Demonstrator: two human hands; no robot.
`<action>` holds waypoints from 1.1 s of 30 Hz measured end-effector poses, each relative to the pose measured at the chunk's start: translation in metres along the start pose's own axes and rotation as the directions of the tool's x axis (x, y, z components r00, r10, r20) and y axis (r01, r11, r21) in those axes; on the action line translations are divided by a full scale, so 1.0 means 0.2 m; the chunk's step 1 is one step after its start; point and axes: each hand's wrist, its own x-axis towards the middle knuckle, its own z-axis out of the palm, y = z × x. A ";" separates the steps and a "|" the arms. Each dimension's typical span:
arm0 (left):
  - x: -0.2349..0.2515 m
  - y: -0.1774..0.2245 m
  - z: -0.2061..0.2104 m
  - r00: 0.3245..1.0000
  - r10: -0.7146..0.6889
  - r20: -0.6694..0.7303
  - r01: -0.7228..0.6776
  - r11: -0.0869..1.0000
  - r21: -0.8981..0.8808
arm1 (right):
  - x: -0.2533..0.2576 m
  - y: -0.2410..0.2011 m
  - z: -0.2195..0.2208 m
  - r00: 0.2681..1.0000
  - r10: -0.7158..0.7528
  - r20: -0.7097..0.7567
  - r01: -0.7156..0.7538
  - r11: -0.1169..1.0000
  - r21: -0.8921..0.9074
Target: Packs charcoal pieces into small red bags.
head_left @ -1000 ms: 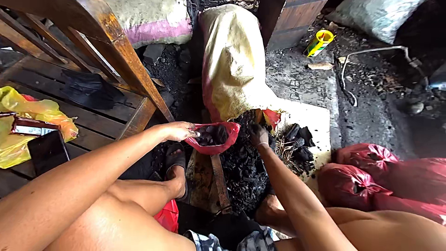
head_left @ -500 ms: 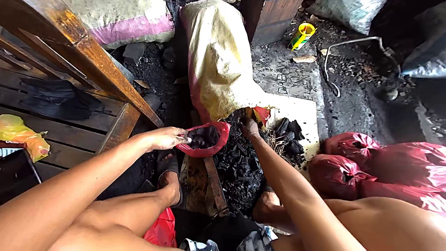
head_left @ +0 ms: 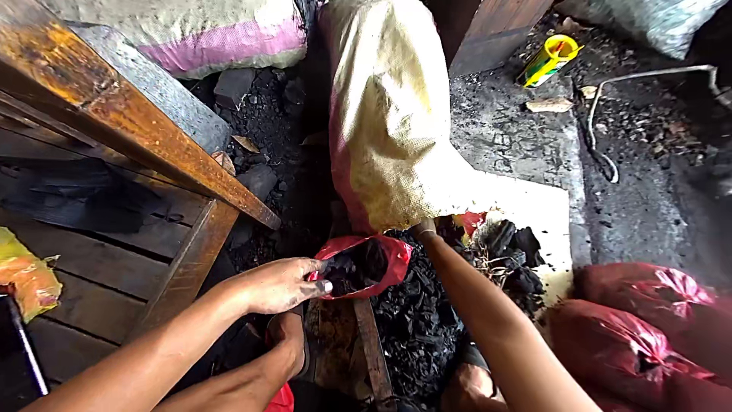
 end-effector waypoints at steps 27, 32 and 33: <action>0.01 -0.04 0.12 0.979 0.090 -0.185 -0.163 0.889 -0.428 | -0.83 -0.31 -0.28 0.775 -0.601 -0.194 0.632 0.741 0.227; 0.00 -0.04 0.13 0.986 0.095 -0.136 -0.141 0.912 -0.386 | -0.73 -0.12 -0.34 0.879 -0.475 0.041 0.464 0.871 0.158; 0.00 -0.04 0.12 0.985 0.097 -0.142 -0.146 0.911 -0.387 | -0.73 -0.11 -0.36 0.889 -0.456 0.053 0.442 0.881 0.172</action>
